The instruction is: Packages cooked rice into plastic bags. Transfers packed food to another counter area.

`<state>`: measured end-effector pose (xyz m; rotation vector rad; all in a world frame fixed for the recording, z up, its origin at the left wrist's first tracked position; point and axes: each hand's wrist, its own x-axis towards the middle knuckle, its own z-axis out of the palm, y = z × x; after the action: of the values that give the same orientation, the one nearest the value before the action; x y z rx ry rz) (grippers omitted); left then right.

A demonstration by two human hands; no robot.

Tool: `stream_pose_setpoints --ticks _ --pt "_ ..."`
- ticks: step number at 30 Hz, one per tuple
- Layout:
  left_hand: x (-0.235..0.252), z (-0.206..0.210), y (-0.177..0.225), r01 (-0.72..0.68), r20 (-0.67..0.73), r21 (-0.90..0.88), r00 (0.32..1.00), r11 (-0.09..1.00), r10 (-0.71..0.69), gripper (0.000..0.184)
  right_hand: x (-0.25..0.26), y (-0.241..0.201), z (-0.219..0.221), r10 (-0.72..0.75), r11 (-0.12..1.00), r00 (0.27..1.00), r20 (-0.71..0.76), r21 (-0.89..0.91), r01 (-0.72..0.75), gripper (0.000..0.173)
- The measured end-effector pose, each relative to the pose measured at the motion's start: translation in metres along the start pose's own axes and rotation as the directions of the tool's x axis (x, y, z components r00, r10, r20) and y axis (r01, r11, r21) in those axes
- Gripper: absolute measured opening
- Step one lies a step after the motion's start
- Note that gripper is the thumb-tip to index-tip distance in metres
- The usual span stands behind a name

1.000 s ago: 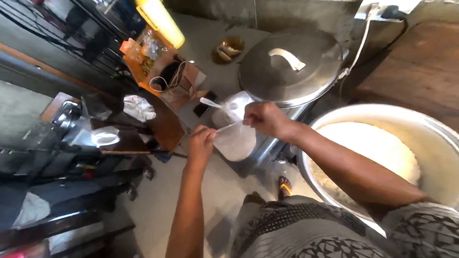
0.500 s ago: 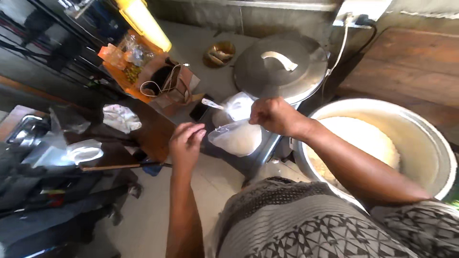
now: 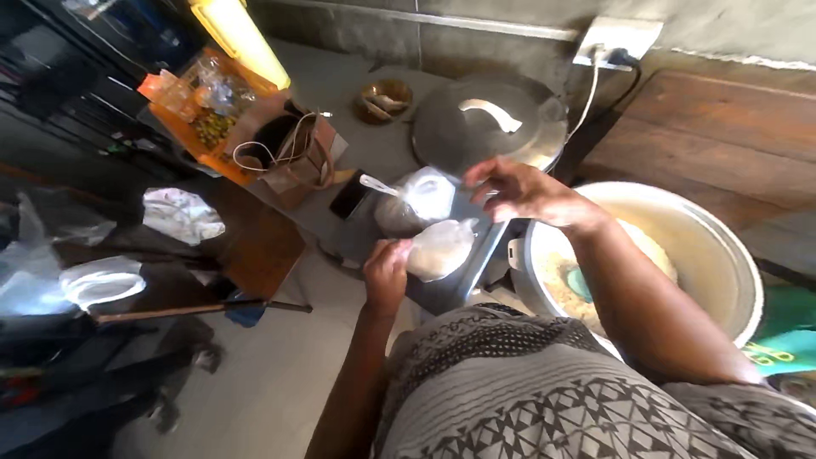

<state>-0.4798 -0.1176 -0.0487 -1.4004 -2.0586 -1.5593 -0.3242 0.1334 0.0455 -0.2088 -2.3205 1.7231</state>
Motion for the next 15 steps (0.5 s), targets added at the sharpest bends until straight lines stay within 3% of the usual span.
stream_pose_setpoints --ticks 1,2,5,7,9,13,15 --pt "0.001 -0.002 -0.002 0.027 0.008 -0.027 1.000 0.999 -0.027 0.016 -0.004 0.014 -0.002 0.007 0.999 1.000 0.007 0.038 -0.008 0.092" --pt "0.003 -0.001 -0.003 0.054 0.012 -0.047 0.998 0.997 -0.054 0.016 -0.006 0.026 0.000 0.009 1.000 1.000 0.006 0.014 -0.009 0.098" --pt "0.005 0.003 -0.004 0.158 0.062 -0.118 0.986 0.980 -0.152 0.015 -0.008 0.041 0.030 -0.054 0.995 0.996 0.070 -0.083 0.060 0.078" --pt "0.009 0.001 -0.003 0.300 0.161 -0.157 0.948 0.941 -0.275 0.019 -0.002 0.036 0.052 -0.104 0.988 0.990 0.097 -0.106 0.115 0.052" --pt "0.018 -0.003 0.001 0.464 0.255 -0.127 0.869 0.877 -0.423 0.021 0.007 0.035 0.065 -0.148 0.986 0.986 0.075 -0.068 0.153 0.033" --pt "0.037 -0.008 0.003 0.712 0.411 0.027 0.632 0.702 -0.657 0.027 0.020 0.046 0.078 -0.188 0.978 0.976 0.112 0.113 0.175 0.042" --pt "0.042 -0.006 0.000 0.766 0.426 0.056 0.562 0.641 -0.709 0.027 0.024 0.049 0.083 -0.182 0.963 0.975 0.127 0.222 0.151 0.036"
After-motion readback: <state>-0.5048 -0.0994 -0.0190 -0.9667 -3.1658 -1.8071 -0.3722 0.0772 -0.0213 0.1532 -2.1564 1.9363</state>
